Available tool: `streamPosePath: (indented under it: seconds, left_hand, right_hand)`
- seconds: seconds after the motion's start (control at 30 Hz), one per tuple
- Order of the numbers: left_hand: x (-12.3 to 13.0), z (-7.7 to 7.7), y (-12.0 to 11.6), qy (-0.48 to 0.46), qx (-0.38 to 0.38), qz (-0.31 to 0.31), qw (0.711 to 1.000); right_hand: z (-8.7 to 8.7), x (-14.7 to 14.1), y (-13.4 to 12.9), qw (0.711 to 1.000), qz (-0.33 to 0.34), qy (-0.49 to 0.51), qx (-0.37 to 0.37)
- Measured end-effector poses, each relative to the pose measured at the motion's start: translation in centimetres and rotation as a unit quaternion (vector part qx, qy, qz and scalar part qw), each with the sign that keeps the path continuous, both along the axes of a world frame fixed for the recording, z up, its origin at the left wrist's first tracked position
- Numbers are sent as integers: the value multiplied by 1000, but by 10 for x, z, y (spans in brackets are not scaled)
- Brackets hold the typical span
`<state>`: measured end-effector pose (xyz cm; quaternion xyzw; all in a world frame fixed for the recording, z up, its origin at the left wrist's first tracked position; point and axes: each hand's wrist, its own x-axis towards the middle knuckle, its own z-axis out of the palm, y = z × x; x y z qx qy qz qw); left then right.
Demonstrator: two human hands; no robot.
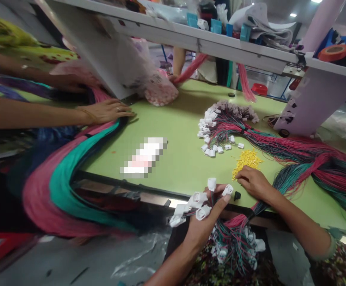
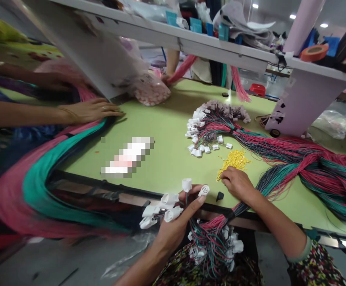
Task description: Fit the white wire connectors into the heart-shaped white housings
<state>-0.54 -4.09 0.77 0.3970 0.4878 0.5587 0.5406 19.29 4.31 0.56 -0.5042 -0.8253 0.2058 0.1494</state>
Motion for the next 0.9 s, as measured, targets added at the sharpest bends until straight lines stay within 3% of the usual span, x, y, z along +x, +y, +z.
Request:
streamPosePath:
  seconds: [0.3, 0.6, 0.67, 0.77, 0.9]
  left_hand:
    - [4, 6, 2, -75, -75, 8, 994]
    - [5, 7, 3, -59, -67, 0, 996]
    - [6, 9, 3, -53, -49, -4, 997]
    - [6, 11, 2, -17, -7, -21, 1000]
    - [3, 2, 3, 58, 25, -45, 997]
  right_hand:
    - [-2, 4, -14, 999, -22, 34, -7]
    - [-7, -6, -6, 995, -17, 92, 19]
    - [0, -7, -13, 991, -32, 125, 25]
    - [19, -10, -34, 966, -54, 252, 24]
    - [43, -18, -65, 947, -27, 318, 44]
